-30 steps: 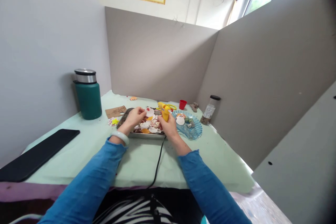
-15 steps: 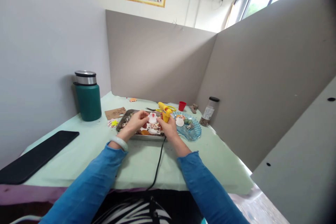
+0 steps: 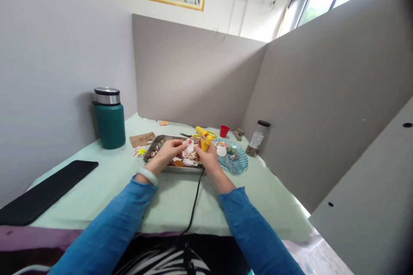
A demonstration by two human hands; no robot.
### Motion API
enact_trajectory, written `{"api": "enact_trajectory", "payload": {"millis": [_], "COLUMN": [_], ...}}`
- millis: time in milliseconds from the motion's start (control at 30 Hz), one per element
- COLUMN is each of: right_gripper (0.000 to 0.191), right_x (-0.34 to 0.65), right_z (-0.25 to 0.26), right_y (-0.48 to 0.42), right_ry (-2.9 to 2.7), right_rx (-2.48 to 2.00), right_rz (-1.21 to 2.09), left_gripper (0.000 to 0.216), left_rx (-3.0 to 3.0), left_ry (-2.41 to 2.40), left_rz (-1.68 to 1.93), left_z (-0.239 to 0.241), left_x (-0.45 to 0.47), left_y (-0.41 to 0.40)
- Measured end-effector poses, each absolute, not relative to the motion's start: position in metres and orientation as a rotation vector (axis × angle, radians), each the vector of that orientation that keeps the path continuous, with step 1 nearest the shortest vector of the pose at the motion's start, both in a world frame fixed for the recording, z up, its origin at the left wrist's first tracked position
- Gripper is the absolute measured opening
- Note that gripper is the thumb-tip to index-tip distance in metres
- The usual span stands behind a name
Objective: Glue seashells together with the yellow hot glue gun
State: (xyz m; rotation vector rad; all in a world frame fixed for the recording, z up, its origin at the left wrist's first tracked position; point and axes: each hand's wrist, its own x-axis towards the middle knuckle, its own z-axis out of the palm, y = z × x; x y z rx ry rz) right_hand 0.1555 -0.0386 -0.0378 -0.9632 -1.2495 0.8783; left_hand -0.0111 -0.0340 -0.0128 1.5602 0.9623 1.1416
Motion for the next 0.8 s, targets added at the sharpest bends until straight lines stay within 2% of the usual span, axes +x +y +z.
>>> {"api": "enact_trajectory", "payload": {"millis": [433,800], "right_gripper": [0.044,0.043], "right_x": [0.172,0.175], "right_z": [-0.029,-0.022], "right_y": [-0.047,-0.052], "right_ry": [-1.489,-1.595], "right_rx": [-0.916,-0.927], "right_rz": [0.984,1.077], "left_gripper": [0.030,0.027], "left_rx": [1.243,1.162], "left_ry": [1.060,0.988], "left_rz": [1.266,1.363], "left_z": [-0.003,-0.010], "left_x": [-0.013,-0.019], "left_y": [-0.038,-0.028]}}
